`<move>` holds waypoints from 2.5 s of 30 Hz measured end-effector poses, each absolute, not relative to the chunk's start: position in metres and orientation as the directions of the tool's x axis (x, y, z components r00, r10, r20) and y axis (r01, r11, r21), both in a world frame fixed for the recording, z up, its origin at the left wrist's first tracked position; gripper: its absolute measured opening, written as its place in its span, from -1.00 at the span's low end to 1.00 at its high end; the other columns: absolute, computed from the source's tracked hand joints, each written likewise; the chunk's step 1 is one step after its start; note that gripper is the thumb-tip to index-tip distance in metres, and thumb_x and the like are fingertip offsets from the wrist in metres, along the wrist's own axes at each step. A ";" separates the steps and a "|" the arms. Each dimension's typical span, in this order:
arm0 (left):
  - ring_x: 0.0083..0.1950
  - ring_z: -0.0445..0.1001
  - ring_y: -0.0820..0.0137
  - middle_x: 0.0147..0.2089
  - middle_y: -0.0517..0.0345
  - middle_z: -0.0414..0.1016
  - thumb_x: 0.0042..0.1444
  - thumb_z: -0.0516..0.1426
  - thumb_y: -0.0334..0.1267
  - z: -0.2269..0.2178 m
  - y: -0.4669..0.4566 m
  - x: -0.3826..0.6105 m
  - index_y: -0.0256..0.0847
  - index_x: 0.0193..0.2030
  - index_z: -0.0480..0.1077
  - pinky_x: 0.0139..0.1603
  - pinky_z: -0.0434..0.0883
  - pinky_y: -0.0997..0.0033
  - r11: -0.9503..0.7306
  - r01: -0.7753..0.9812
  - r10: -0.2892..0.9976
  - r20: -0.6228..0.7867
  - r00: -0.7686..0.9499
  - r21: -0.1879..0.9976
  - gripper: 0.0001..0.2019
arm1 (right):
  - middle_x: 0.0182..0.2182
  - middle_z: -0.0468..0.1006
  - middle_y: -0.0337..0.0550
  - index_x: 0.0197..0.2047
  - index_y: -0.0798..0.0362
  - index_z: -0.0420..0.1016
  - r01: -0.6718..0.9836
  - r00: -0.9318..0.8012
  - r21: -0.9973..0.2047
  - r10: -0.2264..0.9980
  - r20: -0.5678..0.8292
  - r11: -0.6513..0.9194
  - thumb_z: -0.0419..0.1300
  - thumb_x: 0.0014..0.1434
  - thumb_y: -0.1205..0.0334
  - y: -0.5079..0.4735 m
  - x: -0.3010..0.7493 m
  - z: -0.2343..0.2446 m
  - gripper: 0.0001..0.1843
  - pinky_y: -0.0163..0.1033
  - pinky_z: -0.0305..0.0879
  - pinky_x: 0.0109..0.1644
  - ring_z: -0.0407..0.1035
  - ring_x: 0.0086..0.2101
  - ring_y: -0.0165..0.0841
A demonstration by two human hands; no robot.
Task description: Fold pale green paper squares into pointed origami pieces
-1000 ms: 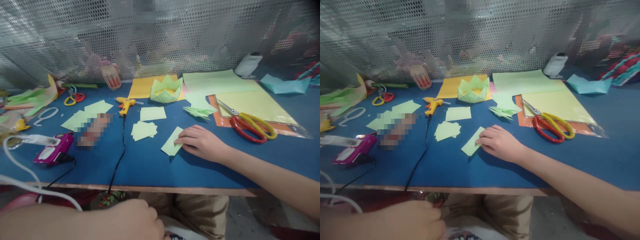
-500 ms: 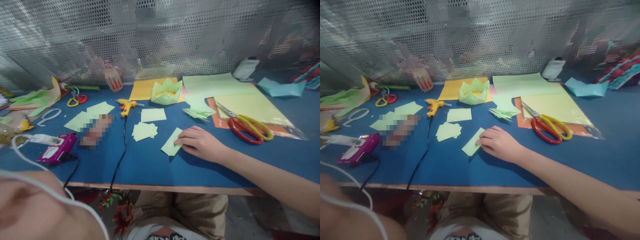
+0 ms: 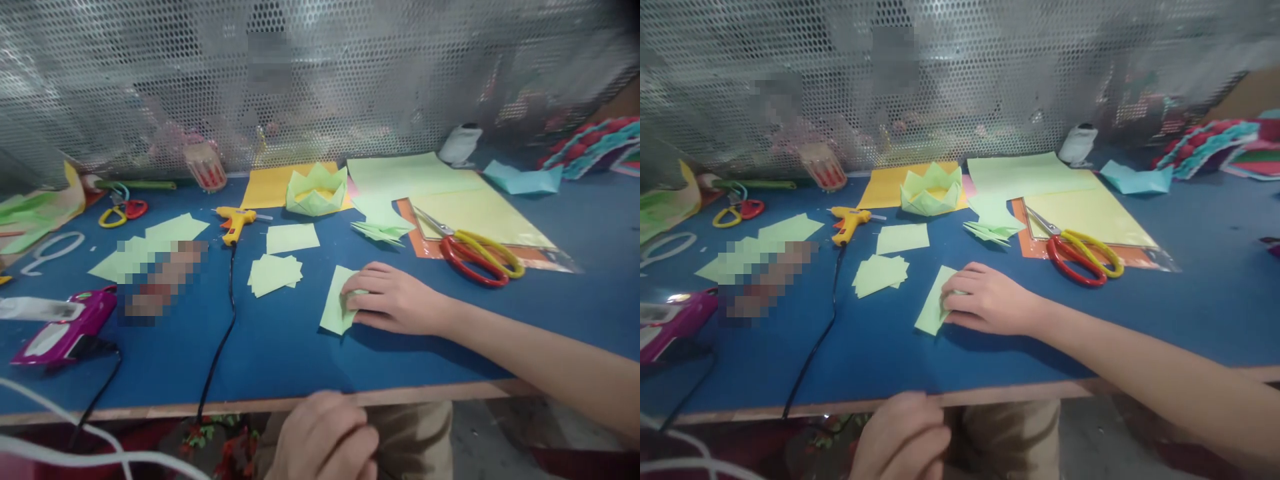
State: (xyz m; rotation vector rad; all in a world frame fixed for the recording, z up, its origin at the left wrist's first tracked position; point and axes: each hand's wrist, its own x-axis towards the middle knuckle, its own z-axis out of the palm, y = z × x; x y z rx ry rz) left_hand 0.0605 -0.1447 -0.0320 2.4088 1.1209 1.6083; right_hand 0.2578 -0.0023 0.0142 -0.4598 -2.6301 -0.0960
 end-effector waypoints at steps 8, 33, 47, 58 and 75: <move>0.21 0.36 0.13 0.23 -0.14 0.34 0.28 0.00 -0.30 0.005 -0.096 0.046 -0.26 0.05 0.33 0.12 0.44 0.03 -0.601 0.742 0.793 0.341 0.506 0.297 -0.76 | -0.36 0.51 -0.11 -0.19 0.10 0.50 0.357 -0.806 0.009 0.303 0.508 0.934 0.00 0.35 0.38 0.008 0.261 0.006 -0.76 -0.24 0.21 -0.28 0.33 -0.36 -0.38; 0.26 0.22 0.08 0.31 0.07 0.26 0.28 -0.03 -0.22 -0.018 -0.103 0.098 -0.15 0.17 0.31 0.10 0.30 0.03 -0.359 0.878 0.888 0.405 0.216 0.318 -0.65 | -0.38 0.38 -0.14 -0.42 0.06 0.32 0.450 -0.683 -0.565 0.674 0.281 0.692 0.11 0.27 0.29 0.013 0.252 -0.001 -0.80 -0.27 0.29 -0.25 0.27 -0.29 -0.35; 0.24 0.29 0.08 0.29 -0.19 0.24 0.30 -0.05 -0.20 -0.024 -0.102 0.103 -0.28 0.14 0.33 0.06 0.39 0.12 -0.420 0.870 0.854 0.435 0.284 0.258 -0.64 | -0.42 0.42 -0.14 -0.45 0.07 0.37 0.461 -0.629 -0.628 0.730 0.267 0.627 0.17 0.22 0.28 0.017 0.252 -0.002 -0.81 -0.33 0.31 -0.36 0.32 -0.32 -0.37; 0.22 0.34 0.10 0.23 -0.14 0.35 0.32 -0.05 -0.13 -0.025 -0.101 0.101 -0.27 0.14 0.34 0.04 0.32 0.16 -0.438 0.873 0.834 0.460 0.305 0.214 -0.62 | -0.26 0.42 -0.14 -0.15 0.03 0.39 0.522 -0.624 -0.670 0.772 0.123 0.528 0.16 0.21 0.24 0.013 0.252 0.007 -0.87 -0.29 0.31 -0.28 0.29 -0.26 -0.35; 0.27 0.28 0.13 0.30 -0.03 0.31 0.35 -0.13 -0.02 -0.025 -0.102 0.100 -0.22 0.16 0.34 0.07 0.27 0.16 -0.433 0.877 0.852 0.412 0.323 0.210 -0.55 | -0.14 0.42 -0.10 -0.11 0.01 0.38 0.514 -0.655 -0.704 0.754 0.047 0.490 0.12 0.22 0.31 0.011 0.257 0.015 -0.85 -0.17 0.39 -0.08 0.32 -0.12 -0.30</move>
